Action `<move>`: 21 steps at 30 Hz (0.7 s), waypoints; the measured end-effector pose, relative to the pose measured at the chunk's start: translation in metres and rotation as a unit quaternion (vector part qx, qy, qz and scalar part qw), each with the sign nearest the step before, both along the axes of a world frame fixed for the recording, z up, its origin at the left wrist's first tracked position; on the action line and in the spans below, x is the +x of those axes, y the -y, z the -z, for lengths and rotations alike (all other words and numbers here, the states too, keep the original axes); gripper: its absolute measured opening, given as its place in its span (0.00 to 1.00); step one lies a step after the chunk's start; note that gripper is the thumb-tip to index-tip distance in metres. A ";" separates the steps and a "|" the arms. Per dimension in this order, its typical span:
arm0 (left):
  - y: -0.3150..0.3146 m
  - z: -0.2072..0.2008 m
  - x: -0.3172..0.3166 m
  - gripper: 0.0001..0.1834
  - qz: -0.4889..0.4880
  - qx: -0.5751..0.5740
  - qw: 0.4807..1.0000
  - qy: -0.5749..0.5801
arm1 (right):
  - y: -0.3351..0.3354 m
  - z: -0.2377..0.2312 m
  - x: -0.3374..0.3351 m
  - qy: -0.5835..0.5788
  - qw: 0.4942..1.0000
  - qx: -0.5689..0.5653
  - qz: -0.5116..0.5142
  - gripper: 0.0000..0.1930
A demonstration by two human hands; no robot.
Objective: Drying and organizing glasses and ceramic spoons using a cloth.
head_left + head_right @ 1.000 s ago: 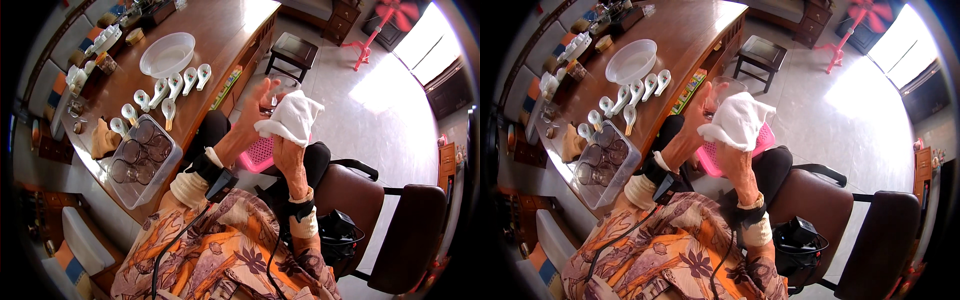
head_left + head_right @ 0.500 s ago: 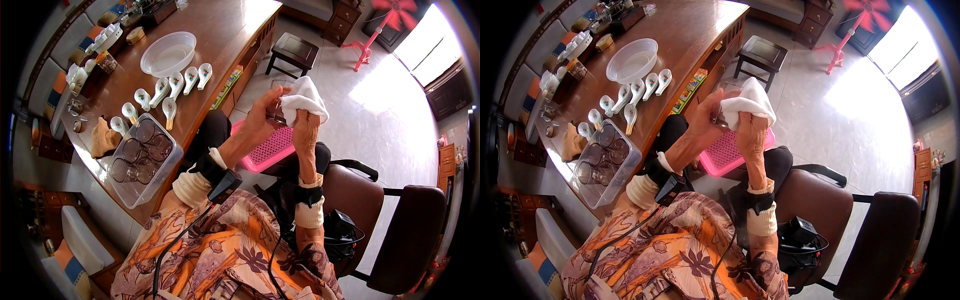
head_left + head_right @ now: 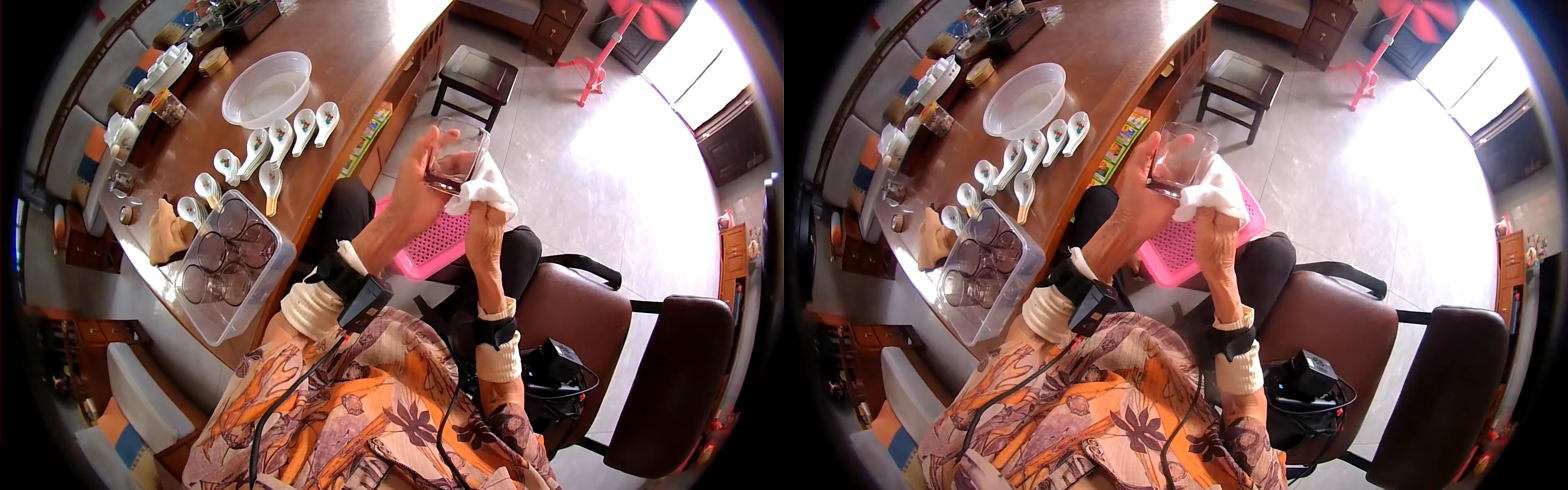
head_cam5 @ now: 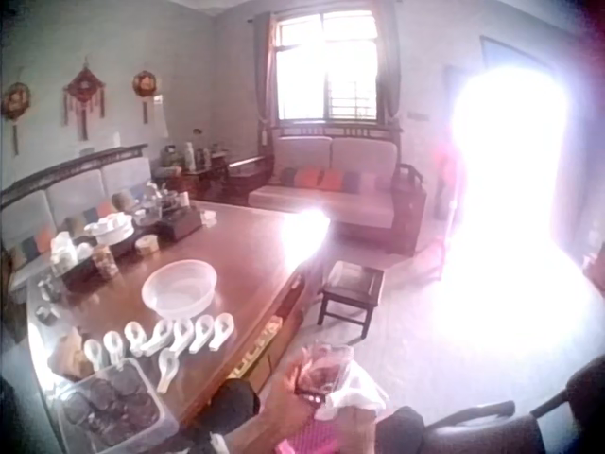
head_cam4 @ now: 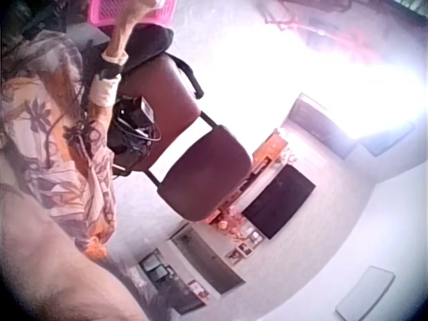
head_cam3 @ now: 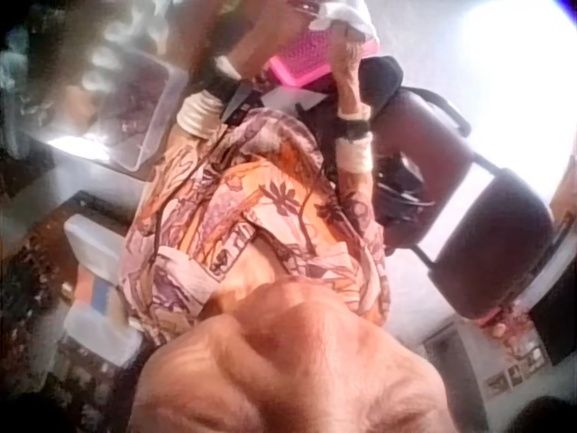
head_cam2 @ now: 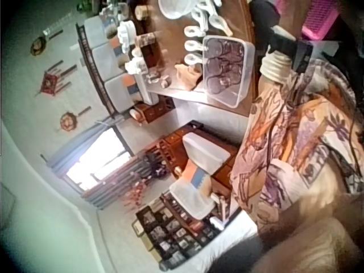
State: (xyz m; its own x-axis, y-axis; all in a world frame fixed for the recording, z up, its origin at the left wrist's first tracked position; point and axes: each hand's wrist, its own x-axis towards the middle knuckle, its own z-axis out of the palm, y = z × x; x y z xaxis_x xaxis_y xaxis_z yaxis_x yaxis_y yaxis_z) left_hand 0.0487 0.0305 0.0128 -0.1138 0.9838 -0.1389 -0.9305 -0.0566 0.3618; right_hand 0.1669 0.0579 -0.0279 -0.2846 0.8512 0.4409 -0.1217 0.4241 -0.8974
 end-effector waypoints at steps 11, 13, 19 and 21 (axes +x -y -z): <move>0.003 0.002 -0.003 0.23 0.002 -0.010 1.000 -0.005 | 0.033 -0.034 0.009 0.207 0.947 0.242 0.049 0.11; 0.006 0.002 -0.005 0.25 0.029 -0.002 1.000 0.007 | 0.036 -0.036 0.008 0.218 0.950 0.224 0.024 0.08; 0.003 0.008 -0.005 0.28 0.071 0.038 0.990 -0.112 | 0.014 -0.045 0.001 0.133 0.952 0.268 0.058 0.07; 0.002 0.009 -0.004 0.28 0.080 0.040 0.992 -0.091 | 0.013 -0.045 0.002 0.106 0.981 0.159 0.042 0.07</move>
State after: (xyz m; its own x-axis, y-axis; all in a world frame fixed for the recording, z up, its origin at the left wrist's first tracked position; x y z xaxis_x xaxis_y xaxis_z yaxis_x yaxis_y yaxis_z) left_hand 0.0442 0.0288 0.0042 0.0281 0.9983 -0.0501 -0.8502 0.0503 0.5240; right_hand 0.1685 0.0448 0.0176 -0.3329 0.7044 0.6268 0.1011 0.6876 -0.7190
